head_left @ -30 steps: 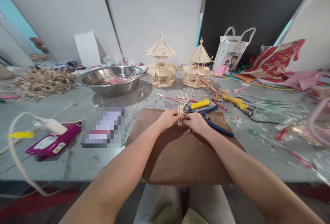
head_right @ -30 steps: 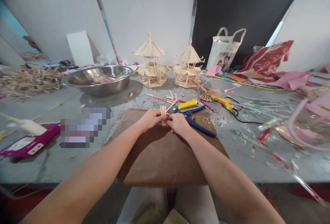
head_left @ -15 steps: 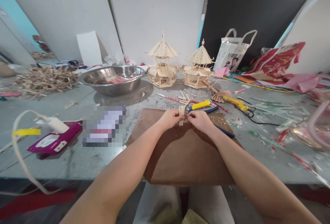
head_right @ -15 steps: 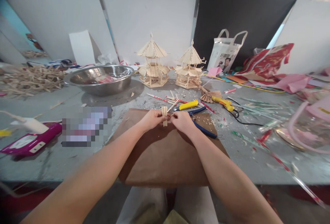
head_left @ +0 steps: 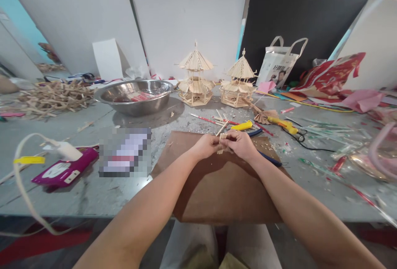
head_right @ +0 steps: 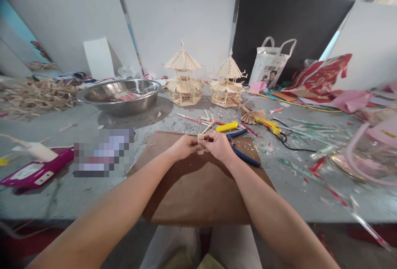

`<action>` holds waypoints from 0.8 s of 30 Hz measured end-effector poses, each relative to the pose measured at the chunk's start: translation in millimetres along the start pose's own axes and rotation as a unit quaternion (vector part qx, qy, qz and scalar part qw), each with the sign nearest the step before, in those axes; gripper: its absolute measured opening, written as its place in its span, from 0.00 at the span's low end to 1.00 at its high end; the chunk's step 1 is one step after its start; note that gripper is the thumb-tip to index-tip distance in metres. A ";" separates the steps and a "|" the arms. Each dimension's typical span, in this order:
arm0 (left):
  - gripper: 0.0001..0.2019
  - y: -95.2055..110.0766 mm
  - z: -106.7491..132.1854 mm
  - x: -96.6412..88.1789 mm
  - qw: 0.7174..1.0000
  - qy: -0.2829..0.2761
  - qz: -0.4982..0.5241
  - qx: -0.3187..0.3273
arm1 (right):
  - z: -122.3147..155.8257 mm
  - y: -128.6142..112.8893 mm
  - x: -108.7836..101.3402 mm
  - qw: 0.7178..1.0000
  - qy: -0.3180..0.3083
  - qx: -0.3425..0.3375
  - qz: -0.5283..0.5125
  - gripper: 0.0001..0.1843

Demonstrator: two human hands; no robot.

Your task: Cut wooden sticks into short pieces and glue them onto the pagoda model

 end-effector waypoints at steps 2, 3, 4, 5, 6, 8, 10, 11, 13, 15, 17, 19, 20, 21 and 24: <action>0.14 -1.6 0.0 1.0 1.000 -0.009 0.007 -0.002 | 0.3 0.7 -1.3 1.000 -0.017 0.008 -0.018 0.09; 0.14 -3.0 0.0 1.4 1.000 -0.014 0.008 -0.006 | 0.4 1.1 -2.0 0.999 -0.024 0.012 -0.024 0.09; 0.13 -4.5 0.1 1.6 1.000 -0.018 0.007 -0.012 | 0.4 1.5 -2.6 0.999 -0.031 0.016 -0.031 0.09; 0.13 -6.0 0.2 1.7 1.000 -0.022 0.005 -0.017 | 0.3 1.9 -2.9 0.998 -0.038 0.020 -0.041 0.09; 0.12 -7.3 0.3 1.7 0.999 -0.026 0.005 -0.023 | 0.1 2.3 -2.9 0.997 -0.045 0.024 -0.053 0.09; 0.12 -8.9 0.5 1.6 0.999 -0.029 0.010 -0.030 | -0.4 3.0 -2.7 0.995 -0.054 0.030 -0.076 0.10; 0.12 -9.0 0.8 1.5 0.999 -0.029 0.027 -0.035 | -0.9 3.6 -2.1 0.993 -0.058 0.043 -0.093 0.10; 0.12 -8.7 1.0 1.5 0.998 -0.029 0.038 -0.036 | -1.0 3.8 -1.8 0.992 -0.059 0.051 -0.098 0.11; 0.12 -8.4 1.4 1.7 0.997 -0.027 0.059 -0.039 | -1.2 3.6 -1.3 0.990 -0.059 0.068 -0.106 0.12; 0.12 -8.9 1.6 2.0 0.996 -0.025 0.073 -0.043 | -1.1 2.5 -1.0 0.989 -0.057 0.082 -0.113 0.13; 0.12 -10.0 1.6 2.3 0.995 -0.021 0.084 -0.050 | -0.8 1.4 -0.5 0.986 -0.053 0.097 -0.124 0.13; 0.12 -10.8 1.3 2.5 0.994 -0.019 0.097 -0.054 | -0.1 0.9 0.8 0.982 -0.054 0.119 -0.137 0.13; 0.12 -10.7 1.1 2.6 0.993 -0.018 0.105 -0.053 | 0.5 0.8 1.8 0.979 -0.058 0.130 -0.144 0.14; 0.12 -10.4 0.9 2.6 0.992 -0.018 0.113 -0.052 | 1.0 0.8 3.1 0.977 -0.064 0.140 -0.150 0.14; 0.12 -8.6 0.8 2.2 0.991 -0.019 0.123 -0.054 | 2.0 1.0 6.6 0.970 -0.076 0.154 -0.171 0.15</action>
Point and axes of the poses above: each hand's wrist, its own z-axis away from the middle knuckle, its own x-axis out of the palm, y = z × x, the point moved 3 cm from there along -z, towards the middle knuckle, and after that the axes turned 12 degrees about z, right-handed, at the moved point
